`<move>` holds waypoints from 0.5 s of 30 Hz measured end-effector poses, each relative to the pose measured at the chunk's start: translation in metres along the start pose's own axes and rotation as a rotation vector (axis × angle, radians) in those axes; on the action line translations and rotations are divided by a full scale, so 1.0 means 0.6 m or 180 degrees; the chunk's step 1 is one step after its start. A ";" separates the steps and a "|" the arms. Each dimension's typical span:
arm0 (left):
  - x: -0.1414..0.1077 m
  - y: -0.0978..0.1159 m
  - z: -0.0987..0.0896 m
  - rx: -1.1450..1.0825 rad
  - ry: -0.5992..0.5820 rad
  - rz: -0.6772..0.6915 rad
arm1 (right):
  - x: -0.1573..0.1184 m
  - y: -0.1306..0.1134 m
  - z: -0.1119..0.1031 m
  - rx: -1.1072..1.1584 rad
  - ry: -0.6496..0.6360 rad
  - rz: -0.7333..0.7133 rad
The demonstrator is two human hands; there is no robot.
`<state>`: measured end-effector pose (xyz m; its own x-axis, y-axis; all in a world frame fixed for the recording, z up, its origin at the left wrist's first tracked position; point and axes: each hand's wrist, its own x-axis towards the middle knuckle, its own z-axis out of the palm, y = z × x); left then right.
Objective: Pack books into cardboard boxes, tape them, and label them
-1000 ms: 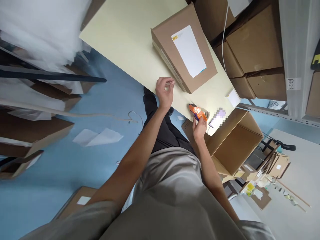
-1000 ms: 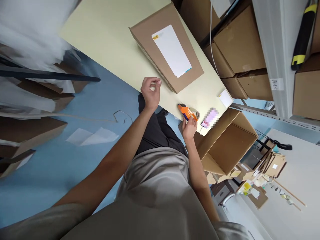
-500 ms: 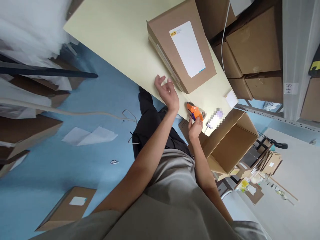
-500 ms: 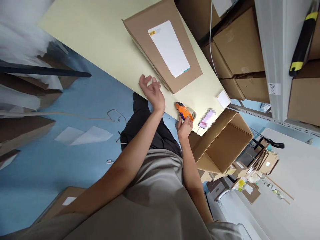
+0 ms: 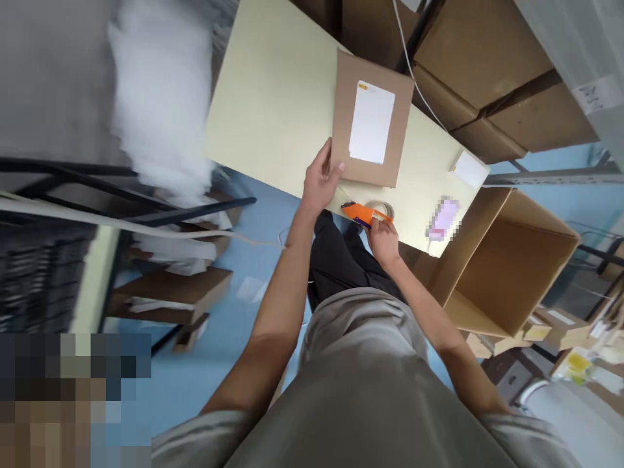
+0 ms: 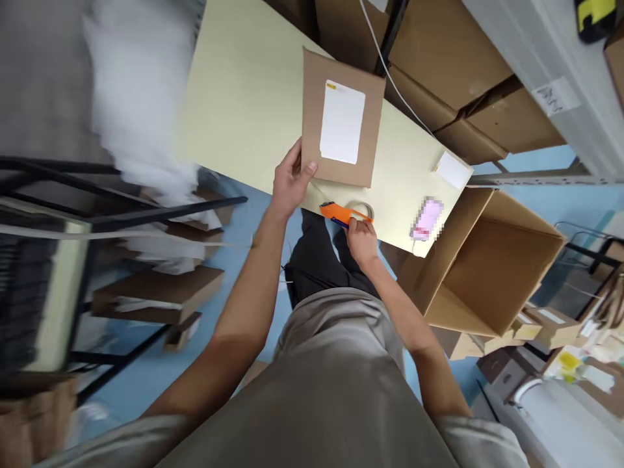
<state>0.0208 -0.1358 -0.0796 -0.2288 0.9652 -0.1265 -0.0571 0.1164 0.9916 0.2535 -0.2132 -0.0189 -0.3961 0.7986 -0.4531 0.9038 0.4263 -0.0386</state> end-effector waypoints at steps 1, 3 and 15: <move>0.004 0.007 -0.018 0.0031 -0.0154 -0.0008 | 0.007 -0.011 -0.004 0.0057 -0.0064 -0.0014; 0.008 0.018 -0.037 0.0084 -0.0338 -0.0050 | 0.009 -0.019 -0.013 0.0198 -0.0160 0.0006; 0.007 0.030 -0.040 0.0373 -0.0409 -0.0099 | -0.072 0.218 -0.074 0.0044 -0.0431 0.1000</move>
<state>-0.0042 -0.1353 -0.0628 -0.1020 0.9819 -0.1598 0.0533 0.1658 0.9847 0.3815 -0.1733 0.0350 -0.0735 0.8260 -0.5588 0.9807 0.1617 0.1100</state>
